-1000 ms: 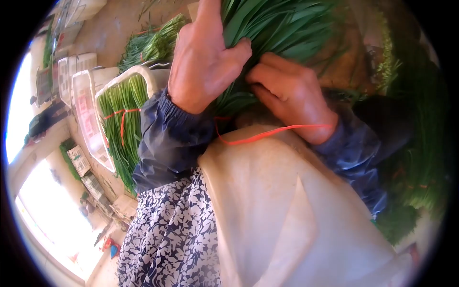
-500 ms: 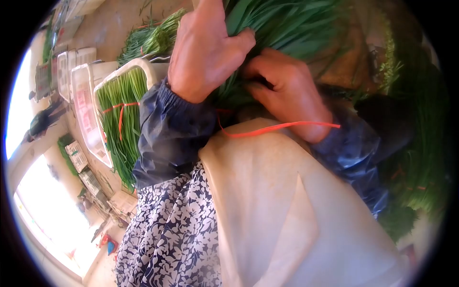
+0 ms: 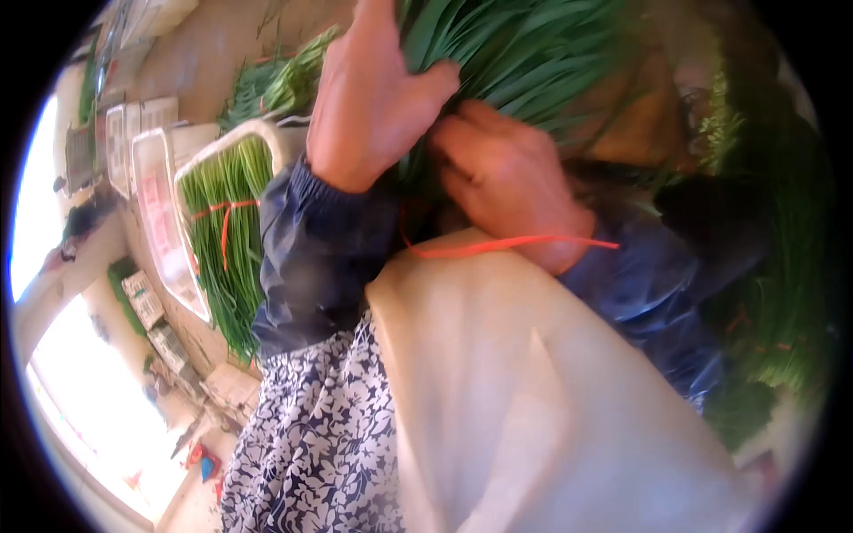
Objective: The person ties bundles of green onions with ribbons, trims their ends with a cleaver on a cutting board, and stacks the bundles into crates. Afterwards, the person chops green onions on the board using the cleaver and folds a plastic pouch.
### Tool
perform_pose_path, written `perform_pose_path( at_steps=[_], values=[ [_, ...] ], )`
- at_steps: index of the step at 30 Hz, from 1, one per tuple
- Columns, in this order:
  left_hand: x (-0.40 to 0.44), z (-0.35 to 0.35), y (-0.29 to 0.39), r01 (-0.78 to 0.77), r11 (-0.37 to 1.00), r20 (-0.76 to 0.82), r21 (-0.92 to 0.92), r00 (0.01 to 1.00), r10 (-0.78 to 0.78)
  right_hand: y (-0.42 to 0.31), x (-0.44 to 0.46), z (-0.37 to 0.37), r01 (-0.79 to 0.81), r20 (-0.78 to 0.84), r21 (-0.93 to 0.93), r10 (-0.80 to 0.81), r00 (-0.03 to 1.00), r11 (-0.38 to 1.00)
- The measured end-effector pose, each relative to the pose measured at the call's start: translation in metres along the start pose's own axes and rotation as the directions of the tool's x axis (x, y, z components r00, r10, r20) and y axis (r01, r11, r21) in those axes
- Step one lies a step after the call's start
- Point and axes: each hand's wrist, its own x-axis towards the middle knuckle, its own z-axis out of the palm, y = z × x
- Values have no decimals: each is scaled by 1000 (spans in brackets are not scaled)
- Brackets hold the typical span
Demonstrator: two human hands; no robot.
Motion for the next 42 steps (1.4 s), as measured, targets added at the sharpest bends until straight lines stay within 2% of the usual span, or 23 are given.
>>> perform_pose_path(
  at_steps=[1,4,6,8,12,14,16,18,19,21,22,23,24,25,26,28,30,32,33,35,36,40,42],
  values=[
    [1,0,8,125,989,5,82,992,-126,-2,2,0,68,-54,-66,-72,996,995],
    [3,-1,-8,89,995,6,46,996,-89,-10,7,-10,89,21,-6,-89,996,996],
    [5,-2,-5,21,998,28,57,999,-23,-9,7,-2,116,-36,-20,-116,993,993],
    [5,1,2,100,994,91,36,991,-103,-4,3,1,136,-91,-28,-138,986,990],
    [7,11,7,86,996,204,-32,976,-77,1,-10,-8,202,-18,103,-201,979,974],
    [8,5,-3,144,990,246,0,959,-140,-6,-7,-1,224,67,209,-242,968,952],
    [9,10,-1,127,976,176,179,972,-158,-4,-12,-7,205,79,245,-231,970,948],
    [10,9,-2,150,967,161,205,970,-184,-8,-17,-16,129,120,535,-227,967,835],
    [12,8,-9,111,970,134,216,981,-142,-17,-20,-27,57,180,573,-193,965,818],
    [14,5,-12,33,983,84,180,995,-48,-10,-28,-43,86,79,596,-165,983,798],
    [14,5,-11,37,982,68,185,996,-51,-2,-29,-81,-149,263,584,-13,965,798],
    [12,5,-10,-69,953,49,297,997,56,6,-38,-95,-331,180,559,279,943,760],
    [9,7,-7,-168,899,51,404,986,162,23,-41,-116,-405,96,111,396,913,907],
    [8,9,2,-222,935,8,277,973,229,41,-52,-123,-392,-16,-524,452,892,756],
    [7,6,5,-226,934,13,277,973,232,50,-54,-129,-408,-176,-725,424,888,555],
    [6,3,7,-526,695,276,490,850,449,44,-43,-136,-257,-264,-583,119,957,771],
    [4,7,7,-553,683,350,476,832,430,17,-15,-112,0,-345,-309,-112,932,951],
    [2,8,5,-429,712,374,556,894,247,6,4,-76,237,-210,-136,-262,942,962],
    [1,7,0,-403,688,341,604,910,234,15,2,-60,236,-213,-134,-261,942,962],
    [-4,3,-1,-338,699,310,630,935,172,33,1,-30,173,4,-251,-178,984,953],
    [-7,1,-4,-271,711,281,649,954,108,32,-1,-30,179,14,-241,-181,983,954],
    [-9,-1,-5,-252,698,292,671,954,64,28,-26,-31,118,-43,-167,-127,991,979],
    [-7,2,-3,-252,696,295,672,954,61,30,-31,-33,106,-150,-93,-120,981,990]
  ],
)
